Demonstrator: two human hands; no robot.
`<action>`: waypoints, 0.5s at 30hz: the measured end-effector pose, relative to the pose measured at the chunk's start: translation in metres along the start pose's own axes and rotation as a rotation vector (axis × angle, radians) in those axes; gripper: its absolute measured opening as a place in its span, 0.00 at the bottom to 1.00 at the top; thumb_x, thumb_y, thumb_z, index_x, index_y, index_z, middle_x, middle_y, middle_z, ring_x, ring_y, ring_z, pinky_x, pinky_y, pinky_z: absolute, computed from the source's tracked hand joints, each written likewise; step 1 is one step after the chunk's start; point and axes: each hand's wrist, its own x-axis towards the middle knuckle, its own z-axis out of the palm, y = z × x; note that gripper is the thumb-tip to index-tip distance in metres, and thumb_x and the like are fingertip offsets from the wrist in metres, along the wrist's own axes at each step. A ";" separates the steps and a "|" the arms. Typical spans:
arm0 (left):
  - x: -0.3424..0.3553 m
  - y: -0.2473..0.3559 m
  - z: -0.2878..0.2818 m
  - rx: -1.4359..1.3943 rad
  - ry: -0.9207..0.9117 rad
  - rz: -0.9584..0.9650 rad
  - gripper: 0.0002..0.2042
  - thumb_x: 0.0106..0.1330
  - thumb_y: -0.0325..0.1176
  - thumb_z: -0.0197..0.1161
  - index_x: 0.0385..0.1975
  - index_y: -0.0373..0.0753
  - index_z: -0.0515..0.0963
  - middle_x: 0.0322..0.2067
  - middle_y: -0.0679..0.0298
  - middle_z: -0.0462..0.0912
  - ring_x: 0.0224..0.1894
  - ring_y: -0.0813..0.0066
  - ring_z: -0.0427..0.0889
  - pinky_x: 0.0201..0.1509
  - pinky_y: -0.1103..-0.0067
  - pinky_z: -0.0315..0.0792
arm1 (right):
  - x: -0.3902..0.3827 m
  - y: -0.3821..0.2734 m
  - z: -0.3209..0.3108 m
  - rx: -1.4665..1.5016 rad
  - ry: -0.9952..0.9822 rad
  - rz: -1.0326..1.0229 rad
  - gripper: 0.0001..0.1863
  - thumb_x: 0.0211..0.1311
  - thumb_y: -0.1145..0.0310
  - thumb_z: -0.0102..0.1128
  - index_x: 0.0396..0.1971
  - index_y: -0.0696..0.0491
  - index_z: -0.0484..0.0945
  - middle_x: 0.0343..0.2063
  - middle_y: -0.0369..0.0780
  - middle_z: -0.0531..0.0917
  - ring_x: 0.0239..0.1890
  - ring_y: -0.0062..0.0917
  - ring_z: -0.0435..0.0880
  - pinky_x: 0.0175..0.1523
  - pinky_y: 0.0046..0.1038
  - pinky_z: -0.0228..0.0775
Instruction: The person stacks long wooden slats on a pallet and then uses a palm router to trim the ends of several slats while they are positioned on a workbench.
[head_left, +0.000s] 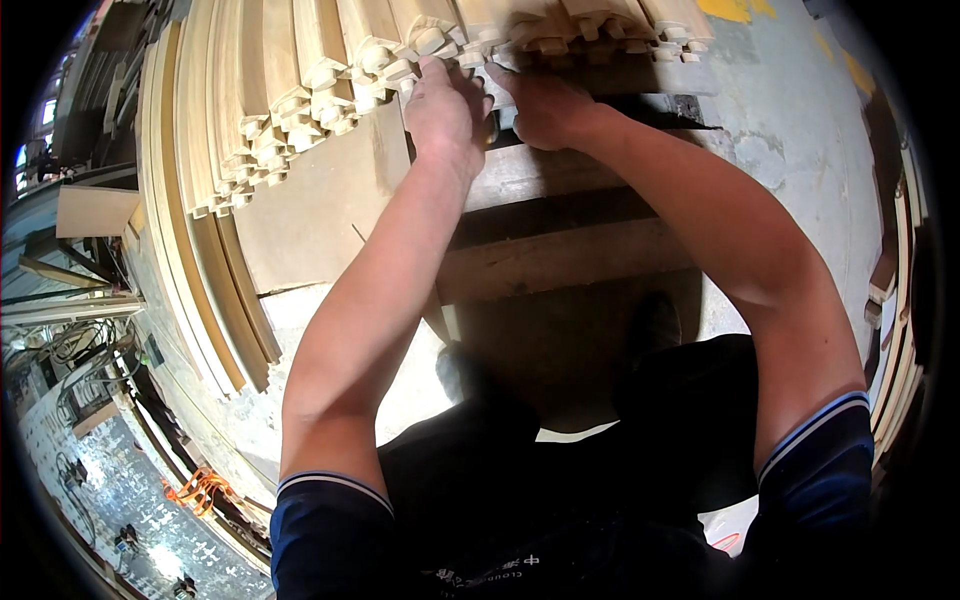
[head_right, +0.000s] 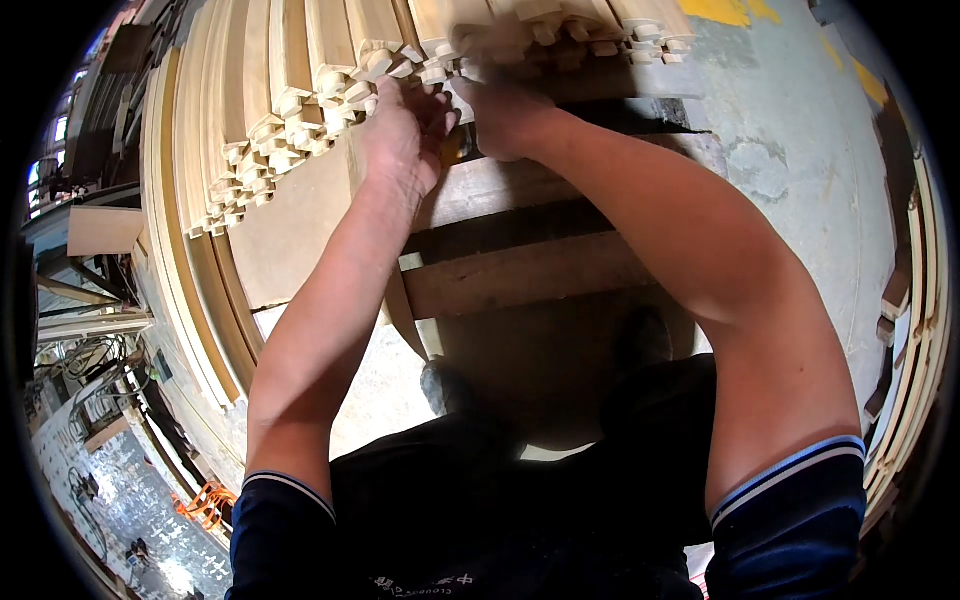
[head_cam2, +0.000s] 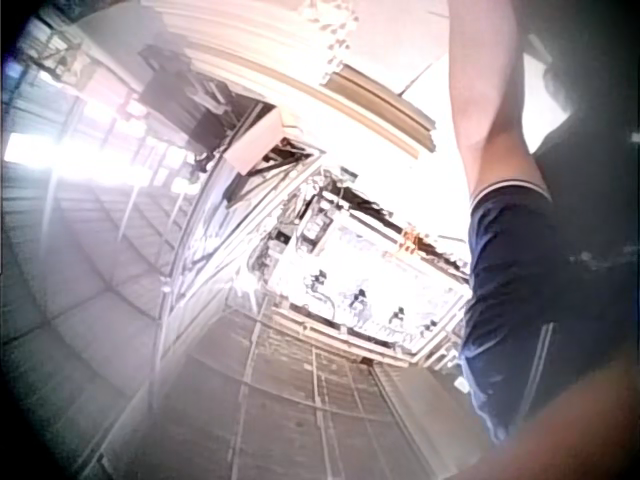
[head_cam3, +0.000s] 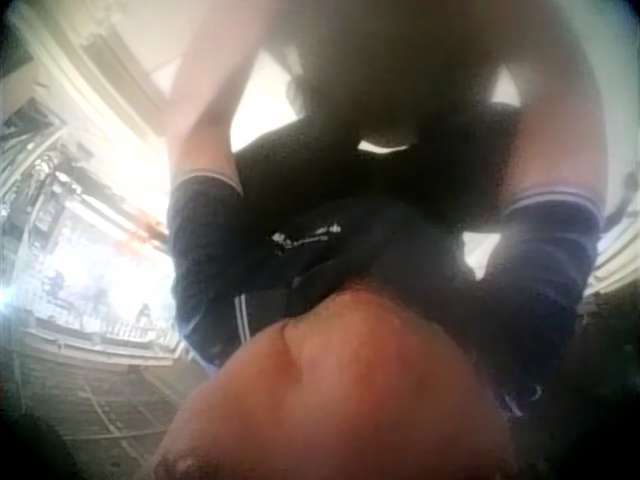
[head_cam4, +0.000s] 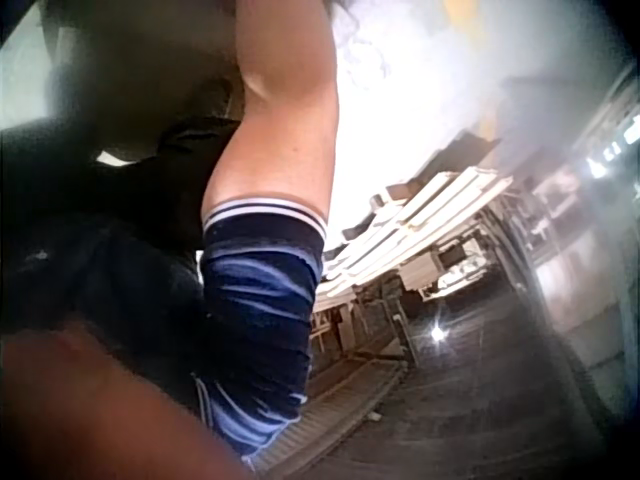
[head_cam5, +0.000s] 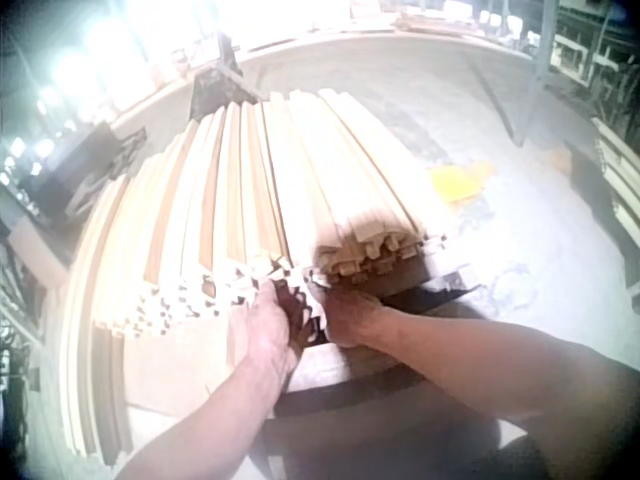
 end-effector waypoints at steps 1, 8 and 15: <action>0.000 -0.001 0.000 0.006 0.000 0.001 0.17 0.82 0.50 0.51 0.40 0.41 0.72 0.33 0.66 0.77 0.32 0.73 0.76 0.34 0.74 0.73 | -0.001 0.000 0.000 -0.012 0.013 0.006 0.48 0.59 0.77 0.53 0.81 0.41 0.50 0.62 0.49 0.80 0.63 0.43 0.79 0.65 0.42 0.73; 0.000 -0.001 0.000 0.009 -0.001 0.005 0.17 0.82 0.50 0.50 0.44 0.40 0.72 0.38 0.65 0.77 0.37 0.72 0.77 0.37 0.72 0.75 | -0.005 -0.006 -0.006 -0.015 -0.012 0.032 0.48 0.59 0.77 0.55 0.81 0.38 0.50 0.58 0.50 0.82 0.59 0.43 0.82 0.62 0.43 0.75; -0.008 0.000 0.004 0.000 -0.024 0.012 0.17 0.82 0.50 0.51 0.46 0.40 0.72 0.41 0.65 0.78 0.41 0.70 0.76 0.43 0.68 0.75 | 0.007 0.006 0.003 -0.085 -0.042 0.016 0.49 0.59 0.77 0.57 0.81 0.39 0.50 0.58 0.50 0.82 0.59 0.45 0.82 0.61 0.40 0.75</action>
